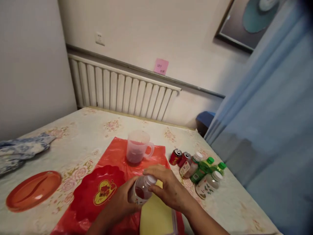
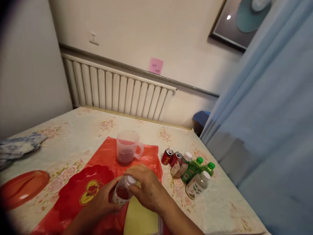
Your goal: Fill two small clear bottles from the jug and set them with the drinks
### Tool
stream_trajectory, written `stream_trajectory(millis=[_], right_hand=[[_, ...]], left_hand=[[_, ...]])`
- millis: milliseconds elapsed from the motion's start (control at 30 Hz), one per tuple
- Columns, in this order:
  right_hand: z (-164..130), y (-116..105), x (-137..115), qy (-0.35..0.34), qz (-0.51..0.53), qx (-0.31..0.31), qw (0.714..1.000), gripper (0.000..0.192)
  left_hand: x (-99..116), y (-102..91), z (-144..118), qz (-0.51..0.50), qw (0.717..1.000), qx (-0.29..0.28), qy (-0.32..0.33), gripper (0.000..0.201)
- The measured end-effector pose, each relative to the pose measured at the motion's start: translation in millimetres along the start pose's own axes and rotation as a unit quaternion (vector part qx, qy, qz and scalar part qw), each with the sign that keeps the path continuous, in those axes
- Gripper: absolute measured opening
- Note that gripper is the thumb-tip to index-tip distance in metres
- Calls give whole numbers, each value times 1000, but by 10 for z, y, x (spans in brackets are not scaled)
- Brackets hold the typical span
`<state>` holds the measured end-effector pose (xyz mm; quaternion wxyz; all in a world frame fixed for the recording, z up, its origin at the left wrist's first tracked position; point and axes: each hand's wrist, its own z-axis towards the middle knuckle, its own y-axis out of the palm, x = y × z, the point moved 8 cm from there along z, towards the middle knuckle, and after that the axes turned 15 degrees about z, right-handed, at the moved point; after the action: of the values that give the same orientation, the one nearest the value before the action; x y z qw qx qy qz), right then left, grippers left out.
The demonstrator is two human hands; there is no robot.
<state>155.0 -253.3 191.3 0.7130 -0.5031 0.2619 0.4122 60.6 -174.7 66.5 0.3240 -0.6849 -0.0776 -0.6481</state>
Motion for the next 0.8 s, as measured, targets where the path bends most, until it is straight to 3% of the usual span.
stream_trajectory(millis=[100,267,533,667,800], right_hand=[[-331,-187,92,21,22,41,999,50],[-741,-526,171,48,32,83,995,46],[-1230,-1067,338,79,23,132,988,55],[-1531,-1386,578,101,44,222,969,59],[-1990,-1677,910,120,51,331,935,51]], left_hand=[[61,374,40,-21,999,-45,-2,68],[105,898,190,-25,997,-73,5,69],[430,1522,490,-21,994,-98,34,70],[572,1751,658,5,995,-87,40,68],[579,1970,868,7,996,-75,46,63]])
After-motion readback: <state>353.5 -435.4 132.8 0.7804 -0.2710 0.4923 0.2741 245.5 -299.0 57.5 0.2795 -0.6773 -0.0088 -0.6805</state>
